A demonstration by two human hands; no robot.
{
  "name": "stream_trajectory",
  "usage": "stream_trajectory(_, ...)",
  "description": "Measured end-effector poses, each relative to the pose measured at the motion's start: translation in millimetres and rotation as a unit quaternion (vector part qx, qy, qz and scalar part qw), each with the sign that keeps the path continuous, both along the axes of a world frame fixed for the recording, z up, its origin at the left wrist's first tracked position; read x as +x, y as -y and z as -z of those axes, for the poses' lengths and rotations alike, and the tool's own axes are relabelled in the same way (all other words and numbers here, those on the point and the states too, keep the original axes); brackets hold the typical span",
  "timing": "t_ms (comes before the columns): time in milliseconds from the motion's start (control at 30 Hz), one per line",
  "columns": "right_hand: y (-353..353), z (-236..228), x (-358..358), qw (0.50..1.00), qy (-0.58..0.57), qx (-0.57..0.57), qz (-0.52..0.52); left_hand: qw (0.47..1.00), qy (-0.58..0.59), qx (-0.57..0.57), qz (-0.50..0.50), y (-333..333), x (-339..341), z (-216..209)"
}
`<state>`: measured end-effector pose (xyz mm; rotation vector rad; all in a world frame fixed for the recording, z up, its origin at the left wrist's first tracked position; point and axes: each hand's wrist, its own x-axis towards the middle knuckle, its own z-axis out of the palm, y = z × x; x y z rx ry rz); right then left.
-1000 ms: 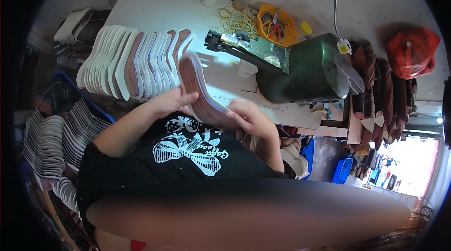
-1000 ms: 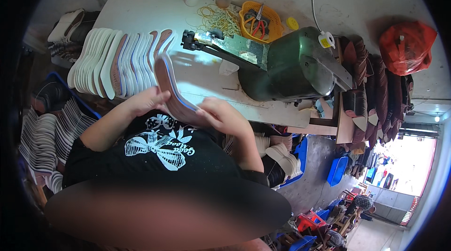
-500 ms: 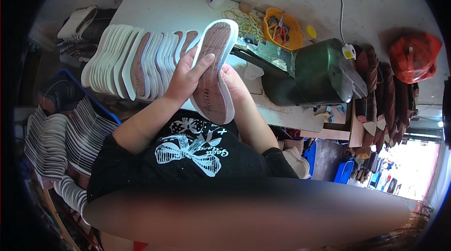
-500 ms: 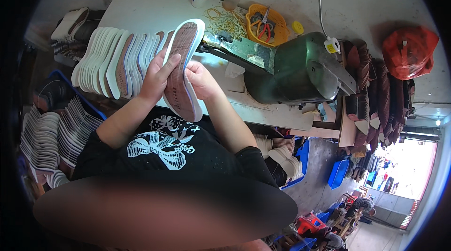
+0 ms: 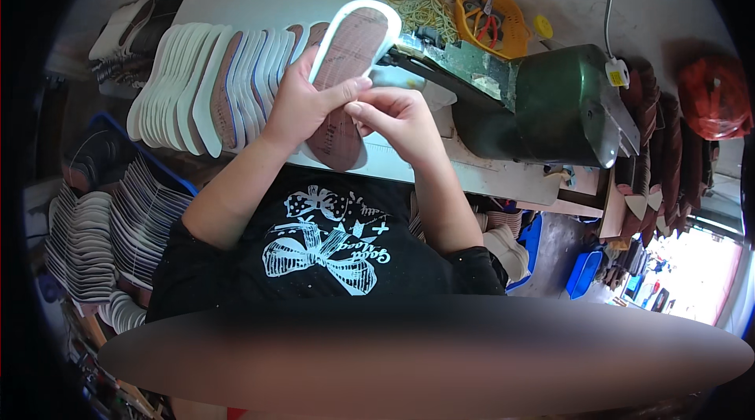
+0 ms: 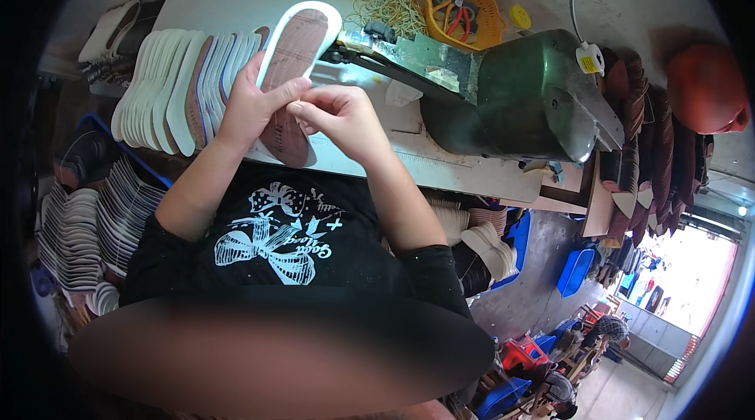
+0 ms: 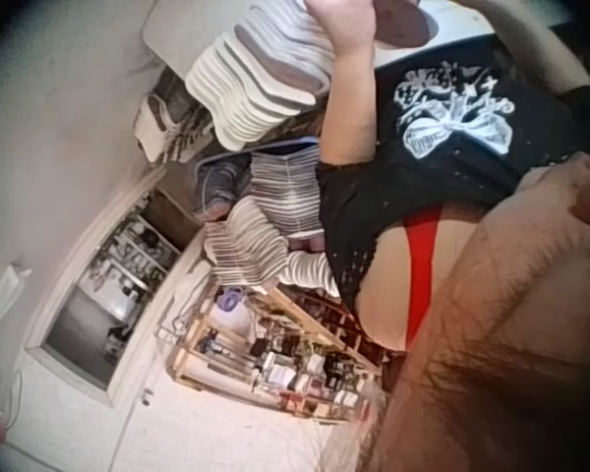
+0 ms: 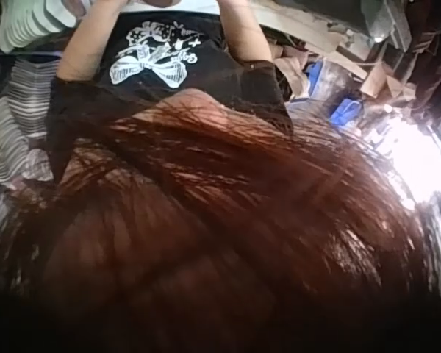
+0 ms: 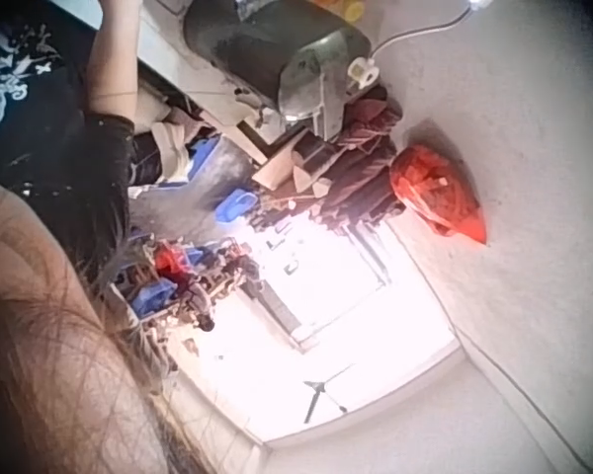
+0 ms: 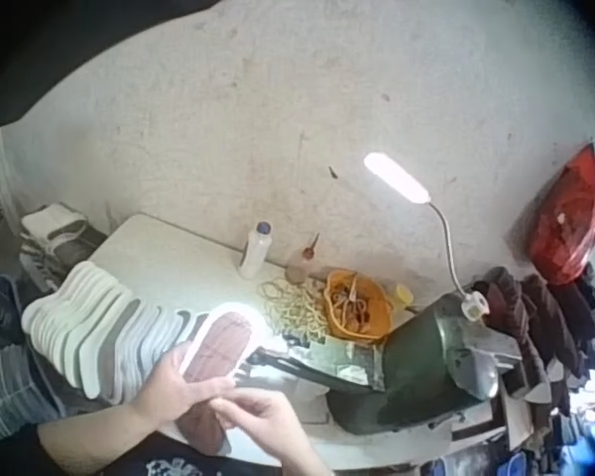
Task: The recorder is seen manually attaching insoles to the inner part of shoe uppers at a workstation.
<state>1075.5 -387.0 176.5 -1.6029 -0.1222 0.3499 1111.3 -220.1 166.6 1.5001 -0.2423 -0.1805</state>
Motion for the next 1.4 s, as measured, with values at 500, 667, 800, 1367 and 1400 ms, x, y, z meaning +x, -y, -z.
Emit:
stream_trajectory(500,6,13,2,0.979,0.023,0.098,0.175,0.972,-0.184,-0.092,0.114,6,49,-8)
stream_trajectory(667,12,10,6,0.969,0.025,0.142,0.201,0.941,-0.194,0.080,0.265,-16,44,-30)
stream_trajectory(800,12,11,7,0.977,0.039,0.112,0.176,0.934,-0.193,0.029,0.300,-32,40,-16)
stream_trajectory(1367,18,17,25,0.964,0.045,0.131,0.225,0.953,-0.245,-0.052,0.168,27,92,-8)
stream_trajectory(1400,19,17,25,0.963,0.043,0.134,0.232,0.954,-0.243,-0.046,0.171,28,93,-7)
